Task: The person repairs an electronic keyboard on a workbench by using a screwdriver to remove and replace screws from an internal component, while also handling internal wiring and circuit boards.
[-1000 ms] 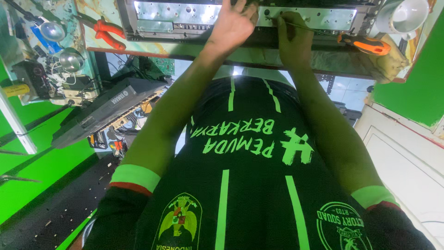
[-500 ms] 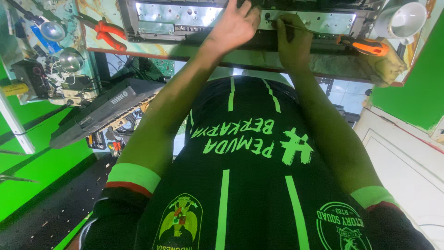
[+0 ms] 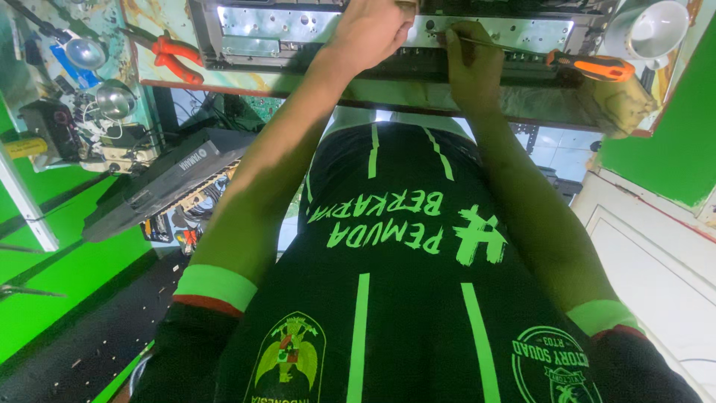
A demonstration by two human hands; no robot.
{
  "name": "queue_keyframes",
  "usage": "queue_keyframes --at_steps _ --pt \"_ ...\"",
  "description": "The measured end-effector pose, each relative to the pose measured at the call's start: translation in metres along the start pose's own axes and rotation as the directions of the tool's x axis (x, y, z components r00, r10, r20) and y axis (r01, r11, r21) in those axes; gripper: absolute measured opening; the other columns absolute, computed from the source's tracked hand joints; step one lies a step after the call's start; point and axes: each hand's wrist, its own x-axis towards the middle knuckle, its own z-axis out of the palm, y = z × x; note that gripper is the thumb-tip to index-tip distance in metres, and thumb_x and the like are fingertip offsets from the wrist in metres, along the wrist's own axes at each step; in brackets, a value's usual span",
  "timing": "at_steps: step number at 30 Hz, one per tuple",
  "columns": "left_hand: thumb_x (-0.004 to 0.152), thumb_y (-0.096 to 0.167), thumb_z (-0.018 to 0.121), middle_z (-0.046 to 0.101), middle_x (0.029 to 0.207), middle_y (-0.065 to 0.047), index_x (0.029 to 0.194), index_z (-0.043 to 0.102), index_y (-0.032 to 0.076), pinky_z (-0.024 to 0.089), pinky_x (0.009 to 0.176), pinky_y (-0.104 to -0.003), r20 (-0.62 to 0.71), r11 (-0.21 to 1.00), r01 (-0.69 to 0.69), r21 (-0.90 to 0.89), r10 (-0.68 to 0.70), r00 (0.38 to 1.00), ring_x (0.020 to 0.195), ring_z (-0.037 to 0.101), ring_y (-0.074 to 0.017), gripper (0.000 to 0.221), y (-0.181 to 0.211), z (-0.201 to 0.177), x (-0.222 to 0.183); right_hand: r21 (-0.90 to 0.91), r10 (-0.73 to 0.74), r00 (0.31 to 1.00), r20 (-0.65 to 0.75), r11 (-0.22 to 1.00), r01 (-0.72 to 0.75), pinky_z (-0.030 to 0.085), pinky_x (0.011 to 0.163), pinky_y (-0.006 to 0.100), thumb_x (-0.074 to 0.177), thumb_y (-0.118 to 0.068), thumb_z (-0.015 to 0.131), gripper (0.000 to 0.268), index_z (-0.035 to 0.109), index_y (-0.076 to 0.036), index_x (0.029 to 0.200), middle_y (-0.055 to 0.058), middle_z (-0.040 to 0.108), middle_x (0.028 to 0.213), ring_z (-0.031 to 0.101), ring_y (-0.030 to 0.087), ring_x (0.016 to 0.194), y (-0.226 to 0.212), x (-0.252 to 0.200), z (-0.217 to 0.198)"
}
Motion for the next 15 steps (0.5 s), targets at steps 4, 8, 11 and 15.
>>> queue_keyframes --at_steps 4,8,11,15 --pt "0.089 0.011 0.072 0.072 0.089 -0.015 0.096 0.072 0.008 0.052 0.075 -0.049 -0.068 0.995 0.018 -0.101 -0.025 0.997 0.086 0.07 -0.0349 0.008 0.003 -0.007 -0.003 -0.032 -0.059 0.998 0.013 0.998 0.06 0.063 0.09 0.031 0.112 -0.005 0.06 0.012 0.065 0.005 0.116 0.015 0.076 0.107 0.077 0.02 0.105 0.002 0.003 0.003" --pt "0.09 0.004 0.07 0.073 0.091 -0.014 0.1 0.069 0.004 0.055 0.078 -0.049 -0.017 0.944 0.141 -0.297 -0.152 0.988 0.086 0.071 -0.0358 0.011 0.007 -0.008 0.002 0.057 -0.038 0.999 0.007 0.998 0.037 0.062 0.093 0.033 0.111 -0.005 0.06 0.013 0.065 0.006 0.117 0.017 0.076 0.108 0.077 0.022 0.105 0.005 0.002 0.001" --pt "0.084 0.006 0.072 0.074 0.089 -0.014 0.092 0.069 0.005 0.056 0.076 -0.048 -0.124 0.929 0.153 -0.337 -0.204 0.971 0.086 0.073 -0.035 0.009 0.012 -0.004 0.004 -0.01 -0.031 1.0 0.007 0.999 0.031 0.063 0.093 0.033 0.112 -0.006 0.061 0.013 0.065 0.005 0.117 0.017 0.077 0.109 0.078 0.021 0.105 0.006 0.003 0.001" --pt "0.08 0.008 0.074 0.072 0.083 -0.016 0.086 0.071 0.008 0.053 0.075 -0.051 0.001 0.953 0.243 -0.183 -0.247 0.969 0.081 0.07 -0.0384 0.007 0.014 0.001 0.003 -0.092 -0.031 0.999 0.007 0.995 0.031 0.063 0.091 0.032 0.112 -0.007 0.061 0.013 0.067 0.004 0.116 0.015 0.077 0.108 0.078 0.02 0.104 0.005 0.006 0.001"
